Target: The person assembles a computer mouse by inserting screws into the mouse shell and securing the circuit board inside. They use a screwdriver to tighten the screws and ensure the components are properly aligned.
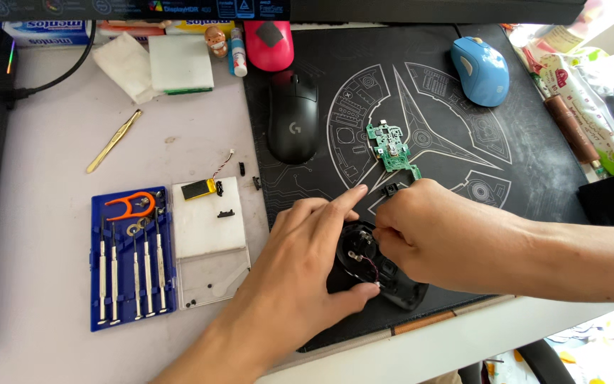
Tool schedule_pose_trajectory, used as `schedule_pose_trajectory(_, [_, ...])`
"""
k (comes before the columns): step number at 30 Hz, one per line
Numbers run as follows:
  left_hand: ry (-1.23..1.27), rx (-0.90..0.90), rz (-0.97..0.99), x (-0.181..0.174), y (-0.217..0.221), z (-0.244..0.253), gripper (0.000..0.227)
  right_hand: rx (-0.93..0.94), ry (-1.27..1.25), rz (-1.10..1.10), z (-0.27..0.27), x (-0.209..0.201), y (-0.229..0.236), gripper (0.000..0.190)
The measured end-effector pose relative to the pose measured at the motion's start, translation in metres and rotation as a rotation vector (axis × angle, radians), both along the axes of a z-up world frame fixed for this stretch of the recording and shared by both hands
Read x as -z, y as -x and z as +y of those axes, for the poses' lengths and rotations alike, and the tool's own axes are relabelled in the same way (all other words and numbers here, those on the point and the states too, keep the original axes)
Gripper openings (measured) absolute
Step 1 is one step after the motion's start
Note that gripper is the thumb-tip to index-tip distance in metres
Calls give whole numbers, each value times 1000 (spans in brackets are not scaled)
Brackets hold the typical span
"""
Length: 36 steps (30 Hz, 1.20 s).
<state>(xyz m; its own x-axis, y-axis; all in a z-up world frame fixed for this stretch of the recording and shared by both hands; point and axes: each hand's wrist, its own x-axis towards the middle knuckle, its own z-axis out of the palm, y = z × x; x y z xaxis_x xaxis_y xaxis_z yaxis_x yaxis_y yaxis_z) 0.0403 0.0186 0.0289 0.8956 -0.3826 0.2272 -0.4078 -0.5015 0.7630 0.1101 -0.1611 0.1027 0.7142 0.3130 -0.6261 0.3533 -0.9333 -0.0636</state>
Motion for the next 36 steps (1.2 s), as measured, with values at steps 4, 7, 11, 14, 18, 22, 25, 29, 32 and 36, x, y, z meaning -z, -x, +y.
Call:
schedule_pose_trajectory(4, [-64,-90,-105,0,4,-8,93,32,-37,1,-2,4,1,22])
schedule_pose_trajectory(7, [-144,-107,-141,5,5,-10,92,-4,-9,-12,-2,-1,0,25])
schedule_pose_trajectory(11, [-176,-112,-172,6,4,-11,65,-101,43,13,-8,-16,-4,36])
schedule_pose_trajectory(14, [-181,-156,-95,2,3,-2,63,-79,-45,-50,-22,-22,-9,33])
schedule_pose_trajectory(18, [22,-340,550,-24,-2,11,44,-14,-373,-279,-60,1,-13,30])
schedule_pose_trajectory(22, [378,-420,684,-24,-10,20,51,-73,-694,-502,-77,29,2,17])
schedule_pose_trajectory(25, [578,-472,832,-29,-15,20,74,-10,-877,-566,-81,49,13,17])
schedule_pose_trajectory(29, [920,-492,842,-25,-17,8,75,-142,-854,-756,-84,71,21,19])
schedule_pose_trajectory(32, [965,-502,847,-22,-14,4,76,-107,-860,-801,-78,67,22,21])
schedule_pose_trajectory(36, [1033,-478,799,-10,-8,-3,64,34,-1090,-718,-52,45,23,18])
